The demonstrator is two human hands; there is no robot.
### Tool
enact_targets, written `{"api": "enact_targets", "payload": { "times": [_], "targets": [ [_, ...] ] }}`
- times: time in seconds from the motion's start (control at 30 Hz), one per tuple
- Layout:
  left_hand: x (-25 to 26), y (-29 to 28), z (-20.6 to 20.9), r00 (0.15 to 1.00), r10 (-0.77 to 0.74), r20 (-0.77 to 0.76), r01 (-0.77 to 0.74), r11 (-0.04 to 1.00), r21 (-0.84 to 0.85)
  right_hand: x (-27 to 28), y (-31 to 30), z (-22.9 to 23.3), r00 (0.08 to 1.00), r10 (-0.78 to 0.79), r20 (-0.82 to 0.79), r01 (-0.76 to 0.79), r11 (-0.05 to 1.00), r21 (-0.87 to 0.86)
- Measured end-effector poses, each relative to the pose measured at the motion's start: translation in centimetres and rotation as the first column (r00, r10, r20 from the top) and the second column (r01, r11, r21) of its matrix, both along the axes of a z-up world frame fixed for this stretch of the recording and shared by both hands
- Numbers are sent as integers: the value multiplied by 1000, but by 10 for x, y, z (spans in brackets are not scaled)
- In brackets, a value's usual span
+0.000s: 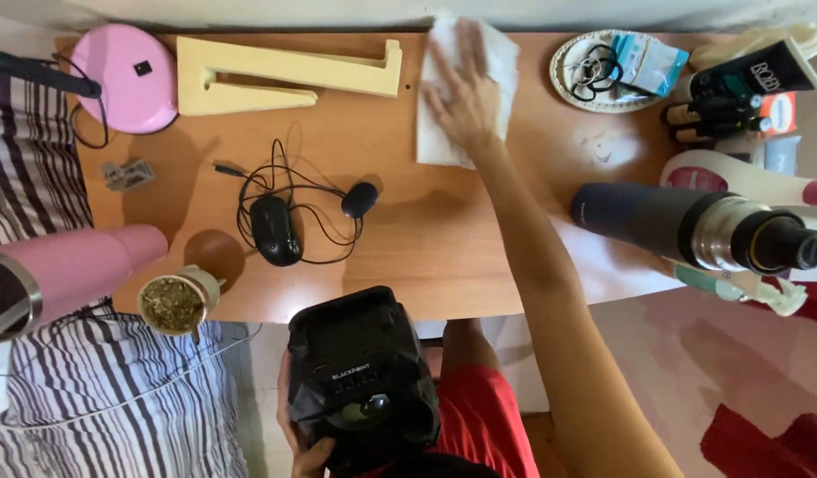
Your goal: The person wipes a wooden table with a white cloth, moving various items aside to reach the surface. They handle a portable radio, water bottle, paper plate, glasses, small boxes, and bottles, placing them temporarily on the table while continuing to wipe. The person also wipes a photograph and other small objects before returning them to the table.
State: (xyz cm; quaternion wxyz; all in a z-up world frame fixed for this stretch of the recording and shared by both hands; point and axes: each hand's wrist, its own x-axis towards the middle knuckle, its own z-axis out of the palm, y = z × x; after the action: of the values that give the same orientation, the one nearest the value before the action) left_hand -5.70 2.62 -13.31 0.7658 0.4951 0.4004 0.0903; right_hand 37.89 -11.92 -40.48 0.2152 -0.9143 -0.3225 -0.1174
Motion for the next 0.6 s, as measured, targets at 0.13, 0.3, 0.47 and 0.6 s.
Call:
{"api": "enact_targets", "payload": {
  "times": [0.13,0.3,0.47,0.6],
  "targets": [
    [-9,12,-19,992,-55,114,53,998,26,-2,-32,20,975,-204,-90,171,943,-285],
    [-5,19,-24,979,-129,158,124,992,37,-7,-42,30,959,-278,-54,261,943,-208],
    [-4,22,-24,973,-162,167,152,986,73,-45,-53,44,916,-366,-163,348,929,-128],
    [4,25,-12,971,-187,150,177,981,81,-100,-70,51,846,-521,-109,510,852,-114]
  ]
}}
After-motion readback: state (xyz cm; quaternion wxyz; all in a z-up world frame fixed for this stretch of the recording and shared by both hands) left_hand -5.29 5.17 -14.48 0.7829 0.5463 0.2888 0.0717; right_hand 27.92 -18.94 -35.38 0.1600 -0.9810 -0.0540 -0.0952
